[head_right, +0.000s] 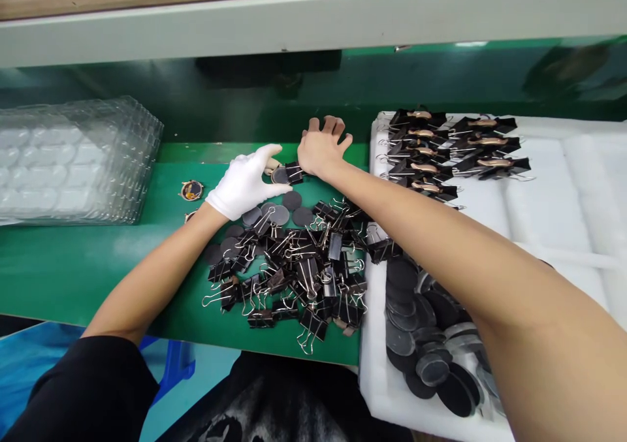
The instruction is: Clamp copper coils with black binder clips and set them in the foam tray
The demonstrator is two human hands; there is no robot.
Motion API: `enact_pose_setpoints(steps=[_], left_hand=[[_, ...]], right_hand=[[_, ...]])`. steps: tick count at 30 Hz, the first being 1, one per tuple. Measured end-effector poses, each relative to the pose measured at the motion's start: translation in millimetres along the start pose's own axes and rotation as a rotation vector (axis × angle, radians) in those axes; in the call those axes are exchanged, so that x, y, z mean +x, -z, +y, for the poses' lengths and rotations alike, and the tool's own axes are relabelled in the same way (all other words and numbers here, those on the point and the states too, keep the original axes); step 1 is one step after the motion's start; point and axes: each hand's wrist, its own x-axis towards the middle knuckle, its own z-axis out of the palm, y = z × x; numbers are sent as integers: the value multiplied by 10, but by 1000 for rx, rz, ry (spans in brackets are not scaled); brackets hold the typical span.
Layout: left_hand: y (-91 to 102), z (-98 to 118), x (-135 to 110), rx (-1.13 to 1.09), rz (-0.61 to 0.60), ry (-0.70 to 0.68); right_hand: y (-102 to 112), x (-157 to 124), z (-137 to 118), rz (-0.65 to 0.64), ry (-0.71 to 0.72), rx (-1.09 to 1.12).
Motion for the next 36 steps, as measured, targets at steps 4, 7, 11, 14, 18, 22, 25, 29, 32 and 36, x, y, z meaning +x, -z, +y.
enact_pose_setpoints(steps=[4, 7, 11, 14, 18, 22, 25, 29, 32, 36], left_hand=[[-12, 8, 4, -12, 6, 5], [-10, 11, -5, -2, 13, 2], [12, 8, -17, 24, 18, -17], [43, 22, -20, 82, 3, -31], [100, 78, -48, 214, -14, -42], [199, 139, -91, 335, -12, -18], [282, 143, -66, 354, -30, -99], [344, 104, 23, 346, -231, -240], [401, 69, 35, 393, -263, -170], [573, 5, -37, 413, -278, -132]], right_hand=[[-1, 14, -9, -12, -20, -19], [16, 8, -17, -29, -23, -47], [65, -32, -64, -32, -8, -59], [207, -41, -153, -66, 25, -69], [683, -41, -171, -239, 130, -66], [1267, -247, 140, -425, 388, -101], [1480, -560, 396, -582, 603, -145], [1394, -898, 421, -615, 622, -200], [1273, -982, 258, -564, 562, -304], [1255, -998, 97, -529, 532, -328]])
